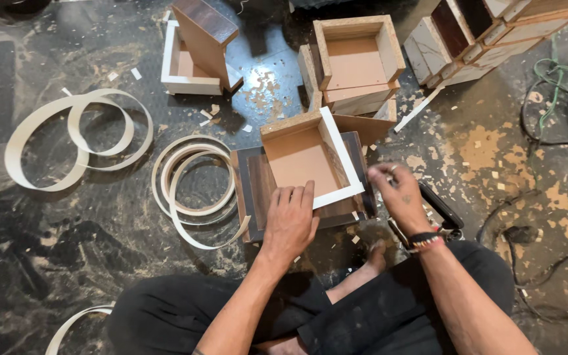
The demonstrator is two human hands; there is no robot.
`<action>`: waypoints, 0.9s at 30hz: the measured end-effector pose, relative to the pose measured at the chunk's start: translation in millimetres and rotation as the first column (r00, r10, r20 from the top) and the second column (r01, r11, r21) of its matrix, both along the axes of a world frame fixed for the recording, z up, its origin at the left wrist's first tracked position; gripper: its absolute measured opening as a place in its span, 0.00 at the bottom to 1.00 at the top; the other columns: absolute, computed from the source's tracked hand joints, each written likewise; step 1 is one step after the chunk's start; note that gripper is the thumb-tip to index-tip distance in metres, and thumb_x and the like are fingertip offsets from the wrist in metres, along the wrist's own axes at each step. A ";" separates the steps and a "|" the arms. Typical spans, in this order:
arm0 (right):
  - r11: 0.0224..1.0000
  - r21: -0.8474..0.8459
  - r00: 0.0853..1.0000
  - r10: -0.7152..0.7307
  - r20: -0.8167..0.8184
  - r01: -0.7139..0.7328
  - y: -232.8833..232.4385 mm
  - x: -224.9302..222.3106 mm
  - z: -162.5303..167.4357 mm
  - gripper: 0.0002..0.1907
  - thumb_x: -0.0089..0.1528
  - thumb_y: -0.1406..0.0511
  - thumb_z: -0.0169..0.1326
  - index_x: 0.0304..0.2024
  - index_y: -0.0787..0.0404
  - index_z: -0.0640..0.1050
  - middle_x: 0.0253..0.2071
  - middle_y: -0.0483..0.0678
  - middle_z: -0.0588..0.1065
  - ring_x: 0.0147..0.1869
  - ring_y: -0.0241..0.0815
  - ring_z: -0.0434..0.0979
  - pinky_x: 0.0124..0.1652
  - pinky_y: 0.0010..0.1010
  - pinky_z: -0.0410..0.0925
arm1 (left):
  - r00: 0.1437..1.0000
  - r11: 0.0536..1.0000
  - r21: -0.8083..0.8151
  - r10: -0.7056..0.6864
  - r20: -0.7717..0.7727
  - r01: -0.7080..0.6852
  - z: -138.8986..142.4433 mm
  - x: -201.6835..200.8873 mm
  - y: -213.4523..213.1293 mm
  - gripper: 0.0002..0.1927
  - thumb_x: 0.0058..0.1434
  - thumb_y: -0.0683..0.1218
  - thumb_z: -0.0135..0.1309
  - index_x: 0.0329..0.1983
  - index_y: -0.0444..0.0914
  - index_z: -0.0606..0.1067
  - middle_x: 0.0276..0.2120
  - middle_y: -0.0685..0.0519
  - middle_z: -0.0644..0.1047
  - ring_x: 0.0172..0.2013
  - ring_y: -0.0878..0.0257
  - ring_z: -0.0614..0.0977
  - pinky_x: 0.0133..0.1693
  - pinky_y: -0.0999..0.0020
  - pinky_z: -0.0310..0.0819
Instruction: The person sits on the workshop floor and presses white edge banding strips onto the edges of small wooden boxes using a handheld edge banding iron. They rotate each box to work successive edges, press the strip down, and set finished boxes aside with other completed boxes.
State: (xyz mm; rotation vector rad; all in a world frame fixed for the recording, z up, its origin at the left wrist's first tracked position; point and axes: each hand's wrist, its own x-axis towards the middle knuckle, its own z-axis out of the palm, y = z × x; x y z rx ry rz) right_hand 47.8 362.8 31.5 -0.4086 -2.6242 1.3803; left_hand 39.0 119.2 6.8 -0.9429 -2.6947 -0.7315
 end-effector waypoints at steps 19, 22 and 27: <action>0.607 0.753 0.967 0.167 0.191 -0.253 -27.8 -9.2 37.2 0.11 0.53 0.59 0.61 0.25 0.60 0.81 0.31 0.54 0.78 0.37 0.54 0.78 0.50 0.53 0.64 | 0.999 1.000 0.016 0.006 0.050 -0.006 5.5 -0.8 -2.3 0.34 0.50 0.46 0.65 0.59 0.30 0.70 0.42 0.45 0.75 0.46 0.49 0.75 0.51 0.54 0.69; 0.327 0.917 0.967 0.191 0.170 -0.226 -55.3 -5.4 44.1 0.05 0.55 0.64 0.57 0.27 0.57 0.79 0.35 0.52 0.76 0.38 0.50 0.79 0.48 0.52 0.63 | 0.999 1.000 0.016 0.002 0.041 -0.003 5.4 -0.6 -2.8 0.34 0.50 0.46 0.65 0.59 0.29 0.70 0.41 0.45 0.74 0.46 0.49 0.75 0.50 0.55 0.69; 0.454 0.845 0.942 0.295 0.157 -0.283 -50.1 -1.1 49.1 0.08 0.56 0.61 0.59 0.27 0.59 0.80 0.33 0.53 0.77 0.36 0.52 0.79 0.48 0.49 0.68 | 0.998 1.000 -0.020 0.011 0.061 -0.010 4.9 -1.5 -1.7 0.33 0.51 0.46 0.65 0.59 0.29 0.70 0.41 0.45 0.74 0.45 0.50 0.75 0.50 0.55 0.69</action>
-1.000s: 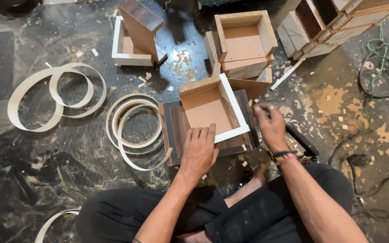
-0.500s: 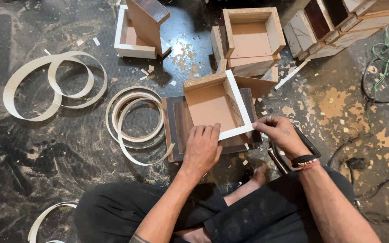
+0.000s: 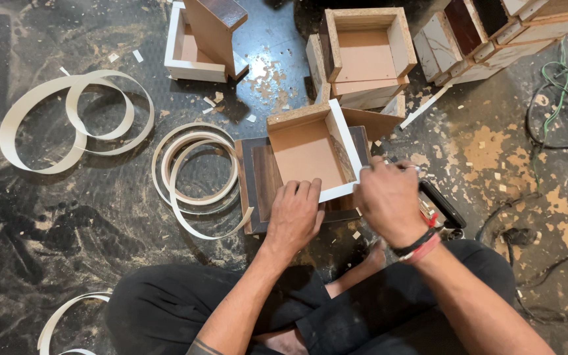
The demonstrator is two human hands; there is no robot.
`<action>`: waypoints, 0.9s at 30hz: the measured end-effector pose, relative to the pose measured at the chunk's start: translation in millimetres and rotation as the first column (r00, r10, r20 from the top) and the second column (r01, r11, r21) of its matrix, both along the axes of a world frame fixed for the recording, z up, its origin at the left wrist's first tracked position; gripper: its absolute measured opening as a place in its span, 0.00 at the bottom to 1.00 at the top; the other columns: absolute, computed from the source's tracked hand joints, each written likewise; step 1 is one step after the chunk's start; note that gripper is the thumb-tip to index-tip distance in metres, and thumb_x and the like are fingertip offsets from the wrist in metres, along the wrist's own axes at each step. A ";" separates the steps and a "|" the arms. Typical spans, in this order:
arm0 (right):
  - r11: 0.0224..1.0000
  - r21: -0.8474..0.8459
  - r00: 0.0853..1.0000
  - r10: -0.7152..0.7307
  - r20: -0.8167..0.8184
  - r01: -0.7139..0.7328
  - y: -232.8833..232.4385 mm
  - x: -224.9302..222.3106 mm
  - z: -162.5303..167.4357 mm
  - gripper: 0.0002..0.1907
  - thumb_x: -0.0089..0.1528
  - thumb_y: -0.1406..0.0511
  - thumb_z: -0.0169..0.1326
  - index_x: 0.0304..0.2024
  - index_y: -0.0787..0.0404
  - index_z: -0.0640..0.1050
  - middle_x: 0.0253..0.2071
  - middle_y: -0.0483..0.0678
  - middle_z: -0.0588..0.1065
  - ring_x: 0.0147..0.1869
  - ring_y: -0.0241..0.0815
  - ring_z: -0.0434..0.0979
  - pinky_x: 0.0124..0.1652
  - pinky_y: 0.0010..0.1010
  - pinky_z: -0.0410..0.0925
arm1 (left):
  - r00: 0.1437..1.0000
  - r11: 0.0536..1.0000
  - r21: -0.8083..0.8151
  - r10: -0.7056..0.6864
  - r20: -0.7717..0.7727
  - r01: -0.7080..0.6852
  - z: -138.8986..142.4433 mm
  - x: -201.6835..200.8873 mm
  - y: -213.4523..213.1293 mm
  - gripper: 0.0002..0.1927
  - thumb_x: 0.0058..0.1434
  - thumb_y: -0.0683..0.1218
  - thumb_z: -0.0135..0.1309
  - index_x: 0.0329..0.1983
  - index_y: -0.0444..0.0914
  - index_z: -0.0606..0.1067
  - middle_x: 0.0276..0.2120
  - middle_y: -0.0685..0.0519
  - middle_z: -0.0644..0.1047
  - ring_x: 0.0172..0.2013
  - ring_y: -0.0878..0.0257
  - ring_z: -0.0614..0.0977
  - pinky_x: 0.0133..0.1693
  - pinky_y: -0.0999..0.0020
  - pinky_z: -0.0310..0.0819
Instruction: The person sits on the workshop floor and presses white edge banding strips onto the edges of small wooden boxes using a handheld edge banding iron. They rotate each box to work successive edges, press the strip down, and set finished boxes aside with other completed boxes.
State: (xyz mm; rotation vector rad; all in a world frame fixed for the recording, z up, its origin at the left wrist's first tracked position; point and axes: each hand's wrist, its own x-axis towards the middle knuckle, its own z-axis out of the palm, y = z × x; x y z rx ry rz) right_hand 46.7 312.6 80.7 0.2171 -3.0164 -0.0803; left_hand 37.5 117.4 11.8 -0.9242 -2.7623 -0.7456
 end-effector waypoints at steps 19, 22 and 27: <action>-0.050 -0.849 0.851 0.045 0.524 0.526 67.4 1.2 -65.8 0.10 0.64 0.65 0.57 0.43 0.66 0.79 0.33 0.48 0.80 0.33 0.36 0.79 0.33 0.30 0.71 | 1.000 0.997 0.074 -0.005 -0.010 0.006 3.6 -0.3 0.1 0.27 0.50 0.44 0.65 0.52 0.33 0.72 0.39 0.46 0.74 0.43 0.49 0.75 0.48 0.53 0.69; -0.095 -0.852 0.856 0.021 0.516 0.515 63.9 2.3 -73.8 0.09 0.65 0.65 0.57 0.44 0.64 0.79 0.32 0.47 0.79 0.32 0.35 0.77 0.32 0.28 0.68 | 1.000 0.997 0.080 -0.008 0.005 0.007 3.6 -0.5 0.7 0.26 0.50 0.44 0.65 0.51 0.33 0.72 0.39 0.46 0.74 0.44 0.49 0.75 0.48 0.54 0.70; -0.237 -0.827 0.842 -0.059 0.536 0.510 57.6 7.1 -89.5 0.08 0.66 0.65 0.57 0.44 0.63 0.78 0.32 0.45 0.79 0.31 0.32 0.73 0.30 0.24 0.65 | 1.000 0.997 0.075 -0.007 0.004 0.007 0.0 -1.3 1.6 0.27 0.50 0.44 0.65 0.52 0.33 0.72 0.39 0.46 0.74 0.44 0.48 0.75 0.48 0.53 0.69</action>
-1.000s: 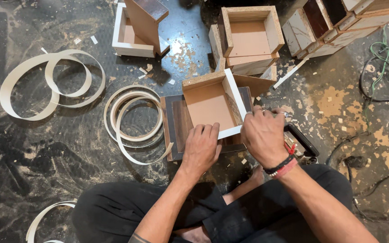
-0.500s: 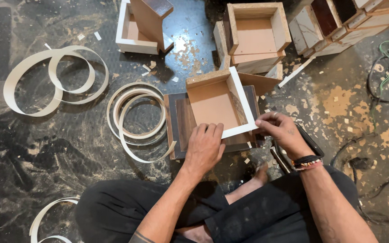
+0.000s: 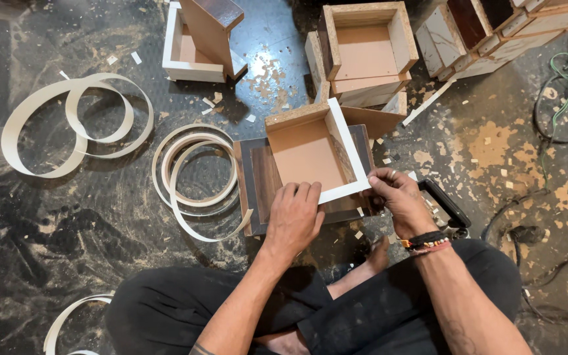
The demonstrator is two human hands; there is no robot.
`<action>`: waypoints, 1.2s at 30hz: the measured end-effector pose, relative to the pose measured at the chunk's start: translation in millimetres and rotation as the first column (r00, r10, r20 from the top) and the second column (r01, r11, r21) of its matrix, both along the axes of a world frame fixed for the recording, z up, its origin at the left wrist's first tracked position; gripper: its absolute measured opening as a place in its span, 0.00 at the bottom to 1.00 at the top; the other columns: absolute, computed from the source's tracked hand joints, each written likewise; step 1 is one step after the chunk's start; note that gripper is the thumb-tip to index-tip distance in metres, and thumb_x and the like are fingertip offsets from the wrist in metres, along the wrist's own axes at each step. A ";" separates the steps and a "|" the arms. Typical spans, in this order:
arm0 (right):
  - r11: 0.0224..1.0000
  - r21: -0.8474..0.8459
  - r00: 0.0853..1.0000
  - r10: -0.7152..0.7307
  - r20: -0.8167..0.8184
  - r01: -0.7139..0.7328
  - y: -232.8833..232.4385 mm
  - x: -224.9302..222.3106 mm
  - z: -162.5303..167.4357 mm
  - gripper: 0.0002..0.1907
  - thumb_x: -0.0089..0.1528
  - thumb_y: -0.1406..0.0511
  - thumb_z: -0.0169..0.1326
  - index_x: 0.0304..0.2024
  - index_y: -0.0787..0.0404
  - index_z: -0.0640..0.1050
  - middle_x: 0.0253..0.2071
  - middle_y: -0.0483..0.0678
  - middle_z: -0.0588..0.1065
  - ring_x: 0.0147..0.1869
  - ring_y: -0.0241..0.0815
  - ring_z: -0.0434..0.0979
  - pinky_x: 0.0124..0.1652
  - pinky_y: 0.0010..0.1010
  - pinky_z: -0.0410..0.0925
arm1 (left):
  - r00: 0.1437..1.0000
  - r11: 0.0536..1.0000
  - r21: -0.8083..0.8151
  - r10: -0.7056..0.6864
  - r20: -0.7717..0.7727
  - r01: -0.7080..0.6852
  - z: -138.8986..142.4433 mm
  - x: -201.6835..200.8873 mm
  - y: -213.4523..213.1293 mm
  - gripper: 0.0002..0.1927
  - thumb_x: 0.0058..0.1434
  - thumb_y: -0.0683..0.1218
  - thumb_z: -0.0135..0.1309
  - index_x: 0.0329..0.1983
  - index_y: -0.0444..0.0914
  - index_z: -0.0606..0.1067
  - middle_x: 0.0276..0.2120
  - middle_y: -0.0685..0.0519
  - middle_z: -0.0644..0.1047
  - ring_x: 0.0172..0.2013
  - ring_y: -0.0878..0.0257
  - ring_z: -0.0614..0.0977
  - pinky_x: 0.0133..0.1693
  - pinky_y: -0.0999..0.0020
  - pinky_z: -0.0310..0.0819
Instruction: The person sits on the workshop floor and presses white edge banding strips onto the edges of small wooden boxes using a handheld edge banding iron. They rotate each box to work successive edges, press the strip down, and set finished boxes aside with other completed boxes.
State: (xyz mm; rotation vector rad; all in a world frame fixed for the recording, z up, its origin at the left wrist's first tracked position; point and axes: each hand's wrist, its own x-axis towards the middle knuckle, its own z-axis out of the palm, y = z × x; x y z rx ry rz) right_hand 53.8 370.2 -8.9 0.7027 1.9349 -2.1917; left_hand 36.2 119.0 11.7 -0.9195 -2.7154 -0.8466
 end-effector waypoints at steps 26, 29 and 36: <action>0.921 0.346 0.899 -0.009 -0.437 0.177 -37.3 37.5 5.8 0.46 0.61 0.72 0.57 0.75 0.57 0.47 0.69 0.62 0.64 0.70 0.52 0.69 0.63 0.43 0.65 | 0.962 0.984 0.104 -0.119 -0.247 0.148 41.1 2.7 -13.8 0.29 0.53 0.36 0.57 0.60 0.45 0.70 0.56 0.51 0.76 0.62 0.50 0.79 0.63 0.56 0.72; 0.883 0.430 0.920 -0.006 -0.392 0.189 -48.6 42.4 2.9 0.51 0.56 0.72 0.62 0.73 0.57 0.45 0.64 0.61 0.67 0.63 0.52 0.73 0.58 0.41 0.68 | 0.950 0.997 0.036 0.073 -0.303 -0.065 37.4 -34.4 -42.2 0.35 0.49 0.35 0.56 0.63 0.41 0.70 0.54 0.43 0.76 0.56 0.43 0.78 0.56 0.52 0.75; 0.954 0.283 0.862 0.064 -0.503 0.095 -12.9 5.6 15.7 0.46 0.60 0.75 0.50 0.76 0.54 0.45 0.67 0.59 0.70 0.71 0.50 0.72 0.64 0.38 0.71 | 0.937 0.975 -0.082 -0.174 0.303 0.208 30.8 -4.7 -46.1 0.29 0.57 0.40 0.53 0.63 0.50 0.74 0.30 0.46 0.81 0.36 0.47 0.84 0.40 0.51 0.77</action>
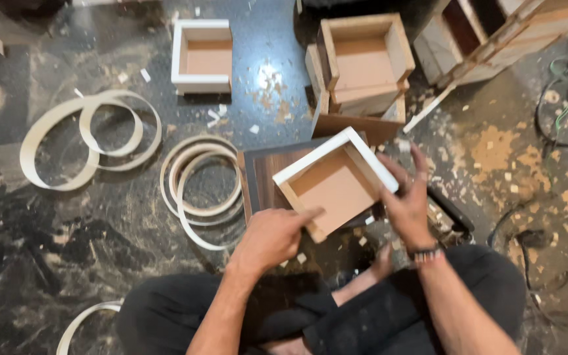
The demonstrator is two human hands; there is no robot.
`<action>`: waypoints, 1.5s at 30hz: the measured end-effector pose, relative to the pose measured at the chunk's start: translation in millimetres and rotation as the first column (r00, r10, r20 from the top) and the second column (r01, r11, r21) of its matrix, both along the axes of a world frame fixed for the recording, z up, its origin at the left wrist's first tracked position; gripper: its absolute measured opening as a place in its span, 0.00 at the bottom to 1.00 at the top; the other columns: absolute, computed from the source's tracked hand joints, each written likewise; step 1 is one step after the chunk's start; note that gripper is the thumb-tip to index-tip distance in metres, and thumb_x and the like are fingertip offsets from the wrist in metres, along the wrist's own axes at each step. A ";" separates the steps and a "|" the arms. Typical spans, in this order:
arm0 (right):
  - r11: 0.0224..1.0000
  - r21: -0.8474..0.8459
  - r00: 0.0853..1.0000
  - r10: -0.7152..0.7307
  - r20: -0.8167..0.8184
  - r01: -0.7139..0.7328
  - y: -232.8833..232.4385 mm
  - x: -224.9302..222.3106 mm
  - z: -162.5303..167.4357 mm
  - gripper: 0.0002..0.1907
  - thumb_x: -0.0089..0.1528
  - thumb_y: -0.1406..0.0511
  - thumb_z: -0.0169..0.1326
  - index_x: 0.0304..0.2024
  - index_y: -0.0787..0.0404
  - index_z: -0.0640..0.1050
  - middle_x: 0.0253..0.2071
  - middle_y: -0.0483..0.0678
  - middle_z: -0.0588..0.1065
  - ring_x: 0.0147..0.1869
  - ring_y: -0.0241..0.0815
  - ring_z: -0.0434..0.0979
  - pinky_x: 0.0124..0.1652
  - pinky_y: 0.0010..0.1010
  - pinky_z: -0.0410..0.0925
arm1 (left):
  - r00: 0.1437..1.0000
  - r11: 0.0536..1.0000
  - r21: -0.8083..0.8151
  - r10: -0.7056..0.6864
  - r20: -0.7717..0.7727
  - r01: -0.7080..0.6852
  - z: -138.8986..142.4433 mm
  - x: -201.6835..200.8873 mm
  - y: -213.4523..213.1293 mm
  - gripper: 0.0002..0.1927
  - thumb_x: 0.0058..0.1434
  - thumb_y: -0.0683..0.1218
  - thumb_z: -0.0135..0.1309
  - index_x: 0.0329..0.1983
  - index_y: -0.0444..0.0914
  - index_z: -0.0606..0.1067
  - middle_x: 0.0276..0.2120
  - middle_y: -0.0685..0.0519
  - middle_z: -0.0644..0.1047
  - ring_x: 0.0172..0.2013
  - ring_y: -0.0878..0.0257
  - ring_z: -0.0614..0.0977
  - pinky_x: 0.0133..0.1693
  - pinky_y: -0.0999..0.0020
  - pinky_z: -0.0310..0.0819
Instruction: The person sits on the workshop floor and presses white edge banding strips onto the edges of small wooden boxes using a handheld edge banding iron. They rotate each box to work successive edges, press the strip down, and set finished boxes aside with other completed boxes.
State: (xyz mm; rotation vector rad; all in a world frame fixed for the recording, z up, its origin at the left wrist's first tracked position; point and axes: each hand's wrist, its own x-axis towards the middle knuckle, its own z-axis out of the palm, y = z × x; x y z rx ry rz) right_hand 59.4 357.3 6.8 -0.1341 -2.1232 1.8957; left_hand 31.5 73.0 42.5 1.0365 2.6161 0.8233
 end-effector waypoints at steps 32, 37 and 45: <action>0.085 0.992 0.977 0.196 0.079 -0.097 -32.2 5.9 29.1 0.24 0.56 0.67 0.52 0.56 0.49 0.80 0.48 0.44 0.76 0.60 0.45 0.72 0.60 0.44 0.61 | 0.823 0.885 -0.110 0.367 -0.434 -0.453 -8.3 0.7 -63.5 0.29 0.39 0.58 0.64 0.37 0.32 0.77 0.37 0.41 0.81 0.40 0.42 0.83 0.37 0.42 0.74; -0.201 0.978 0.921 0.368 0.126 -0.054 -17.8 -7.6 42.6 0.26 0.57 0.62 0.52 0.59 0.49 0.76 0.43 0.45 0.75 0.57 0.44 0.71 0.61 0.54 0.59 | 0.892 0.833 -0.325 0.443 -0.092 -0.447 -16.9 4.8 -62.9 0.14 0.60 0.54 0.59 0.33 0.38 0.77 0.30 0.44 0.80 0.36 0.45 0.83 0.38 0.49 0.75; 0.627 0.766 0.980 -0.023 0.199 -0.140 -6.1 10.7 42.4 0.13 0.65 0.64 0.52 0.52 0.54 0.79 0.52 0.45 0.78 0.57 0.44 0.77 0.60 0.42 0.66 | 0.855 0.848 0.171 0.517 -0.049 -0.502 6.2 0.8 -48.0 0.11 0.68 0.49 0.49 0.46 0.39 0.77 0.22 0.44 0.78 0.28 0.42 0.81 0.31 0.46 0.70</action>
